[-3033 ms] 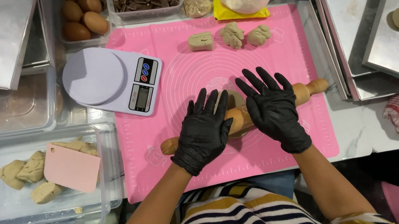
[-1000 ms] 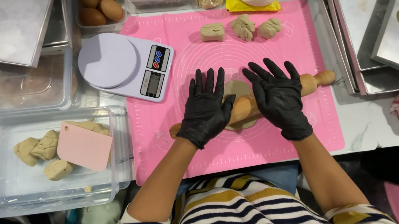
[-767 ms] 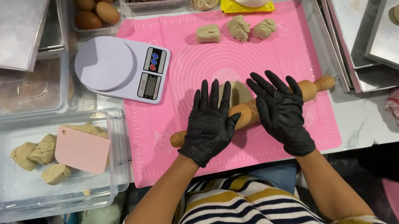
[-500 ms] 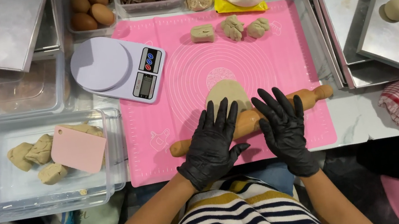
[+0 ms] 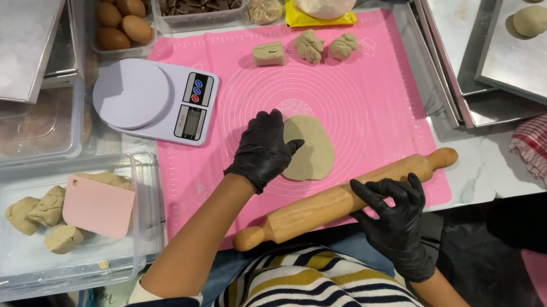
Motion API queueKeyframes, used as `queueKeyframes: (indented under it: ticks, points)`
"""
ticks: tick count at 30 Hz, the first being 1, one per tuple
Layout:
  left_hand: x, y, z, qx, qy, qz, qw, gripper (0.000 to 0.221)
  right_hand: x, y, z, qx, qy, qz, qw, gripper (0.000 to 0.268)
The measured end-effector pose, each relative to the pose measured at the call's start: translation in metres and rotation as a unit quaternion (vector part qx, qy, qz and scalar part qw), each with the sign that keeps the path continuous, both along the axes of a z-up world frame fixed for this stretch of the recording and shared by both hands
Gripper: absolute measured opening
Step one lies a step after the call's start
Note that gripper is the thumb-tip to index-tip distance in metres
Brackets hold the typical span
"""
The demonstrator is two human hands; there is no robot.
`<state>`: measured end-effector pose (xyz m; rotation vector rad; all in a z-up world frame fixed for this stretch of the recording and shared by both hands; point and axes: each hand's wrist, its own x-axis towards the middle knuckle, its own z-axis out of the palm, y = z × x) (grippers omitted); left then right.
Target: The person portions dough, rolls it into balls, flattens each ball with a rolling pin, adds a filling, and then pinches the dough to seal it.
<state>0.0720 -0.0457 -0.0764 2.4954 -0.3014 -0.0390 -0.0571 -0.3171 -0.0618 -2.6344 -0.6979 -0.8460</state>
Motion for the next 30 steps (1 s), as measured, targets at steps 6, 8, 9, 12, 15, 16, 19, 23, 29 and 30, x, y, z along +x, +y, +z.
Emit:
queueKeyframes:
  ticks: [6,8,9,12,15,16,19,23,29,30]
  points:
    - [0.028,-0.010,-0.023,0.025,0.005,0.035,0.999,0.061,-0.004,-0.002,-0.011,0.025,-0.012,0.001,1.000,0.052]
    - [0.033,-0.009,-0.021,0.022,0.037,0.021,0.999,0.055,-0.001,0.001,-0.006,0.025,-0.026,0.005,0.999,0.048]
    - [0.035,-0.008,-0.020,0.019,0.071,0.007,0.997,0.049,0.001,0.003,-0.004,0.025,-0.038,0.008,0.999,0.045]
    - [0.029,-0.013,-0.004,-0.021,0.047,-0.012,0.999,0.042,0.001,-0.005,-0.017,0.024,-0.022,0.000,0.999,0.052]
    - [0.021,-0.019,0.010,-0.070,0.075,-0.031,0.994,0.030,0.004,-0.003,-0.015,0.031,-0.020,0.004,0.999,0.048]
    - [0.021,-0.022,0.006,-0.070,0.074,-0.031,0.994,0.030,0.003,-0.004,-0.014,0.031,-0.022,0.003,0.999,0.048]
    - [0.025,-0.029,0.005,-0.057,0.015,-0.056,0.997,0.057,0.005,-0.003,-0.011,0.046,-0.001,0.014,0.999,0.049]
    - [0.017,-0.042,0.051,-0.088,-0.050,-0.077,0.992,0.027,0.009,-0.003,-0.008,0.043,0.031,0.019,0.998,0.055]
    - [0.047,-0.043,0.080,-0.214,-0.224,-0.161,0.937,0.012,0.016,0.000,-0.002,0.050,0.047,0.037,0.997,0.059]
    - [0.058,-0.040,0.074,-0.222,-0.281,-0.238,0.903,0.016,0.017,0.000,-0.003,0.051,0.041,0.041,0.997,0.058]
